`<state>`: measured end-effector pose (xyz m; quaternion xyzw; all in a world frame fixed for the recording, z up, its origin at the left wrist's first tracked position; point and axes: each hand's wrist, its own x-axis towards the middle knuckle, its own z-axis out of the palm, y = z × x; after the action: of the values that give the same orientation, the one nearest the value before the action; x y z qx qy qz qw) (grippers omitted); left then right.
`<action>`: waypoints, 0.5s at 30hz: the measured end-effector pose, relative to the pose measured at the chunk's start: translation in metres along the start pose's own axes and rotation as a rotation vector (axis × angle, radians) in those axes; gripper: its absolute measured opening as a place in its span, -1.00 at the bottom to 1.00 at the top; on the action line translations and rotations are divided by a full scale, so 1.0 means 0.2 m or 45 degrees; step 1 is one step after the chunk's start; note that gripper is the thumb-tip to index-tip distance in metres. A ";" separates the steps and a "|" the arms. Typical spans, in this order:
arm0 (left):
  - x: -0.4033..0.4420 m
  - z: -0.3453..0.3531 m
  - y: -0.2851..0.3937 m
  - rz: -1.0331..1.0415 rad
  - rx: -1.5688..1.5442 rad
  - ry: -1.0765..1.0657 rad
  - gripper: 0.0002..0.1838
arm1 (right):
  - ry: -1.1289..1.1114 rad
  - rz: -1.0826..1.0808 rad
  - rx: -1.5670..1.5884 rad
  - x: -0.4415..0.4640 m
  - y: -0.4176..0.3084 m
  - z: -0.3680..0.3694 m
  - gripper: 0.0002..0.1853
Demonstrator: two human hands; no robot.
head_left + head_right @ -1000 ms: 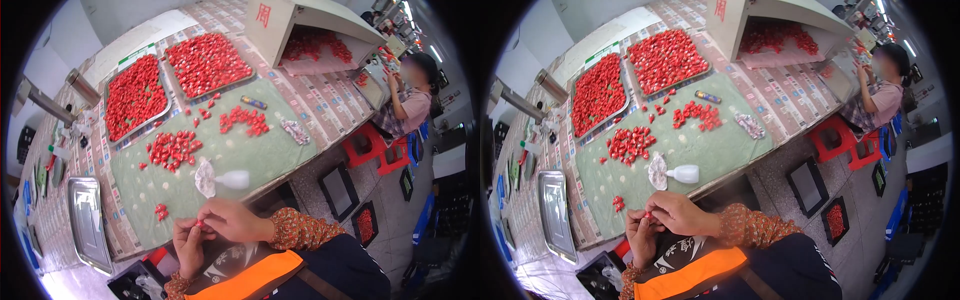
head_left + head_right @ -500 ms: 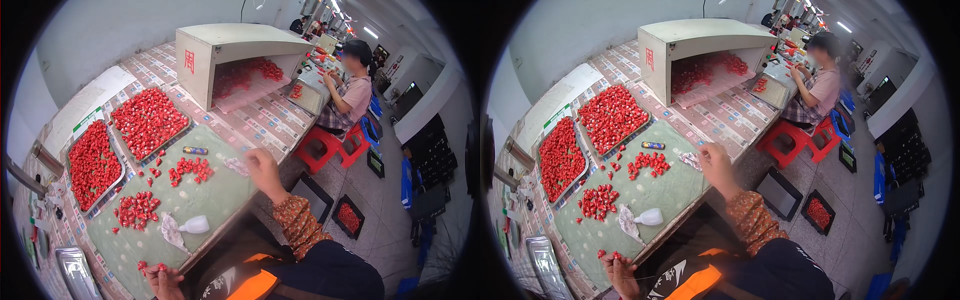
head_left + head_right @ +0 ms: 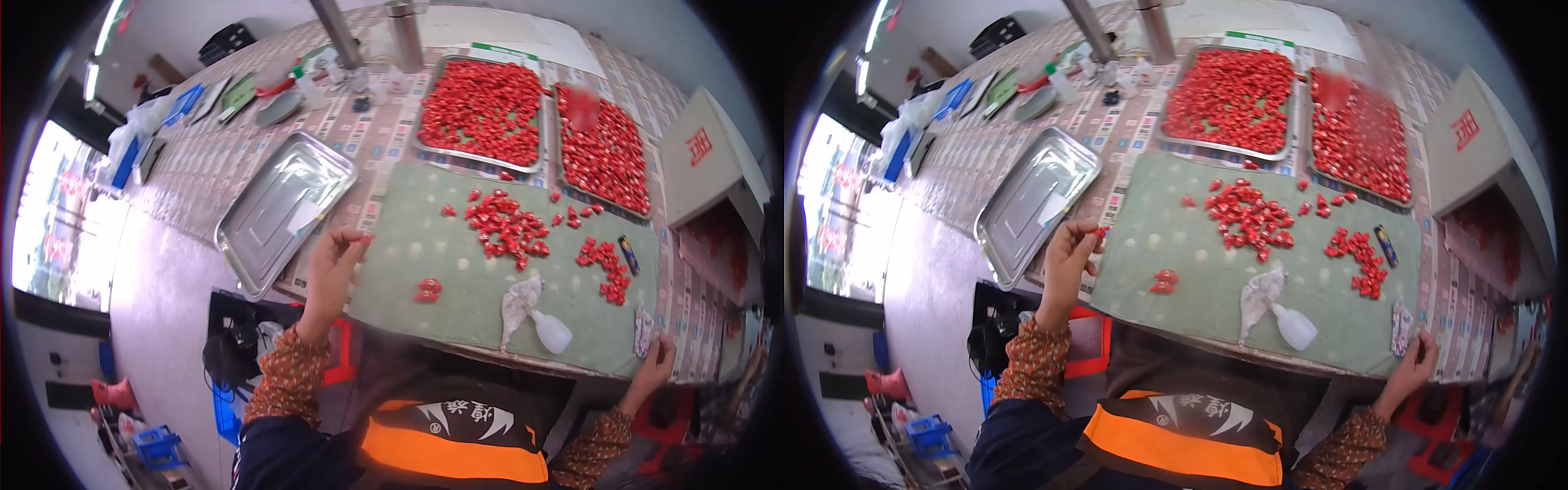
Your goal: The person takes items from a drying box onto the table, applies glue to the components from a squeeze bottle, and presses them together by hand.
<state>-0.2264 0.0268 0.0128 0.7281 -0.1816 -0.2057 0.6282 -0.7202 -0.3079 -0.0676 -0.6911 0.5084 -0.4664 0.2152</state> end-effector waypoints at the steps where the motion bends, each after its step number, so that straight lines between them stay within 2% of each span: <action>1: 0.05 -0.05 0.00 0.044 0.094 0.005 -0.81 | 0.013 0.013 -0.058 0.01 -0.01 -0.01 -0.85; 5: 0.25 -0.19 0.05 0.115 0.265 0.112 -0.82 | 0.016 0.032 -0.100 0.01 0.02 0.01 -0.84; 7: 0.40 -0.28 -0.03 0.341 0.445 0.171 -0.83 | 0.014 0.045 -0.153 0.01 0.01 0.02 -0.84; 10: 0.52 -0.28 0.00 0.174 0.513 0.176 -0.81 | 0.057 0.013 -0.110 0.00 0.02 0.04 -0.84; 11: 0.57 -0.30 -0.02 0.149 0.668 0.148 -0.80 | 0.060 -0.003 -0.139 0.00 0.00 0.04 -0.85; 15: 0.67 -0.29 -0.08 0.051 0.609 0.026 -0.79 | 0.068 -0.050 -0.181 0.00 0.00 0.04 -0.85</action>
<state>-0.0817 0.0071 -0.0059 0.8544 -0.2333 -0.1372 0.4436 -0.7126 -0.3098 -0.0717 -0.7019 0.5320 -0.4516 0.1428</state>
